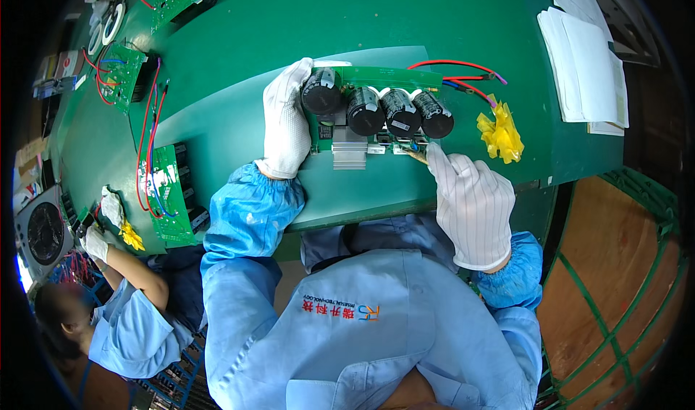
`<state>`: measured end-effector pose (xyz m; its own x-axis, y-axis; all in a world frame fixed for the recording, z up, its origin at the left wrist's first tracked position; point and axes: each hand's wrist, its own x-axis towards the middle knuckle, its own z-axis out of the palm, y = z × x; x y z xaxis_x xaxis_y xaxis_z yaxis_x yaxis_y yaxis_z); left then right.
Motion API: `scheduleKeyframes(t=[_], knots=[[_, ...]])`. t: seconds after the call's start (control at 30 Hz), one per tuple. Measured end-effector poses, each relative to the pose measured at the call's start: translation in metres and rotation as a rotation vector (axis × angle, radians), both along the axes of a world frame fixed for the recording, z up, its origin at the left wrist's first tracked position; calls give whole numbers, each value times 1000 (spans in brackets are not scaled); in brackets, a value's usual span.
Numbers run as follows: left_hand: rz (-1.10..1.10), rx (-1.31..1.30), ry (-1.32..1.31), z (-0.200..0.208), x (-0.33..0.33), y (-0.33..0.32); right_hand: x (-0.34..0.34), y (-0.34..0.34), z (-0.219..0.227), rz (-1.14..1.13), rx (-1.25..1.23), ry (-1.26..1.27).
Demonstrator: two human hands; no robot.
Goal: Assemble electronic components onto a printed circuit board.
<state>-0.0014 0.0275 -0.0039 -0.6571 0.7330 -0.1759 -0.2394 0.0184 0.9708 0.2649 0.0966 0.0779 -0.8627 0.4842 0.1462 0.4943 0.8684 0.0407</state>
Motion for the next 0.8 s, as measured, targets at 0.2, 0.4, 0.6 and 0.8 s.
scheduleKeyframes(t=[0.2, 0.4, 0.6, 0.8], knots=[[-45, -41, 139, -9, -4, 2, -3, 1, 2, -43, -39, 54], [-36, -95, 264, -19, -7, -4, -5, -2, 0, -60, -30, 37], [-69, -60, 132, -11, -5, 2, -5, 1, -7, -11, -42, 129], [-107, -63, 212, -25, -13, -1, -12, 0, -3, 39, -80, 143]])
